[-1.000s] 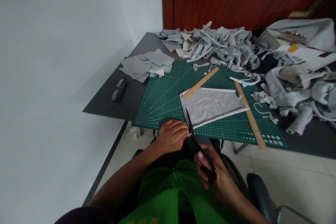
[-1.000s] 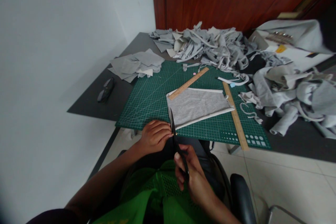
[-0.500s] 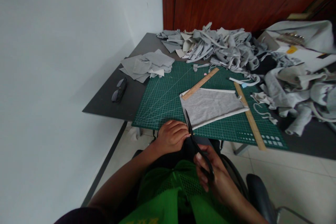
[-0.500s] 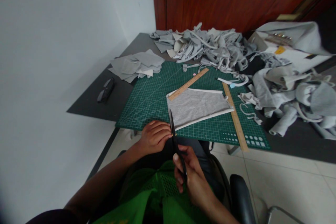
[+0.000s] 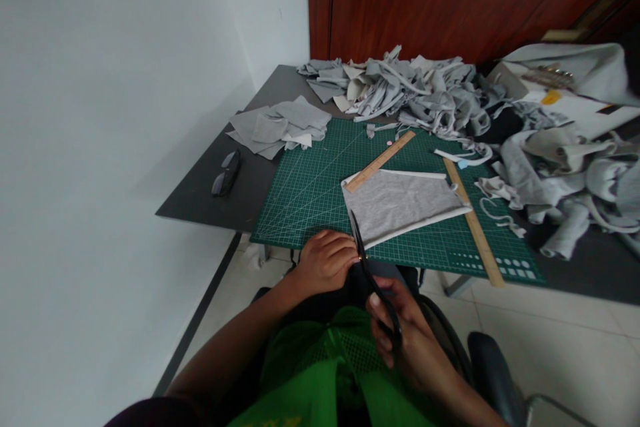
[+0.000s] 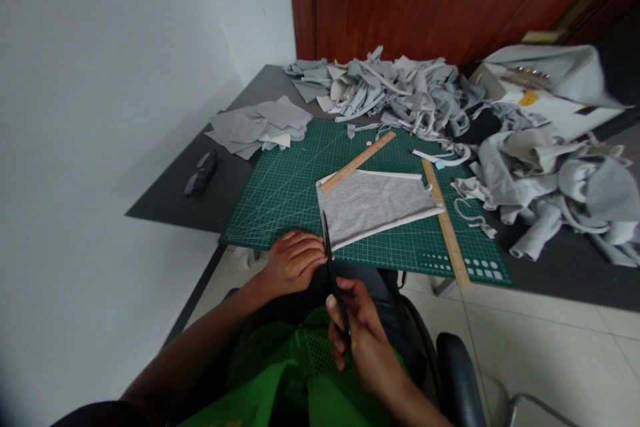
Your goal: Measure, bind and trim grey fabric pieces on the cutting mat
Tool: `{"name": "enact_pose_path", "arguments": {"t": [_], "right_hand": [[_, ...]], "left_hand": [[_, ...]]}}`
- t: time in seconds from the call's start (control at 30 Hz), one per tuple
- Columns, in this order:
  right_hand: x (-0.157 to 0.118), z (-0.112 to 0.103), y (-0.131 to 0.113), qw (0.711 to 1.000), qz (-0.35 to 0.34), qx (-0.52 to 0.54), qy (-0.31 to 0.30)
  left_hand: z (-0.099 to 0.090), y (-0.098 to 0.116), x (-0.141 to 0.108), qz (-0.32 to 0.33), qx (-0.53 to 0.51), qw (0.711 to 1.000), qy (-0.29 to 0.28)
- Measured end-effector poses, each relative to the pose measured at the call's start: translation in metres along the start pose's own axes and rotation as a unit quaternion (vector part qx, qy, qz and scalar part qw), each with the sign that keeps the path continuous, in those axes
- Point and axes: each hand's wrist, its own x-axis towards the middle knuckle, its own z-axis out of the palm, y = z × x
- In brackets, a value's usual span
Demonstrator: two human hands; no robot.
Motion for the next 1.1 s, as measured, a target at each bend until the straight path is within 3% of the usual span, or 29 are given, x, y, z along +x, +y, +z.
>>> {"name": "enact_pose_path", "arguments": {"t": [0.27, 0.5, 1.1], "right_hand": [[0.003, -0.003, -0.004, 0.998, 0.011, 0.043, 0.034], [0.005, -0.005, -0.004, 0.996, 0.015, 0.075, 0.054], [0.028, 0.004, -0.024, 0.999, -0.001, 0.037, 0.014]], "left_hand": [[-0.001, 0.002, 0.0, -0.009, 0.018, 0.999, -0.025], [-0.002, 0.004, 0.0, -0.006, 0.036, 0.999, 0.002], [-0.001, 0.0, -0.003, 0.012, 0.035, 0.999, -0.019]]}}
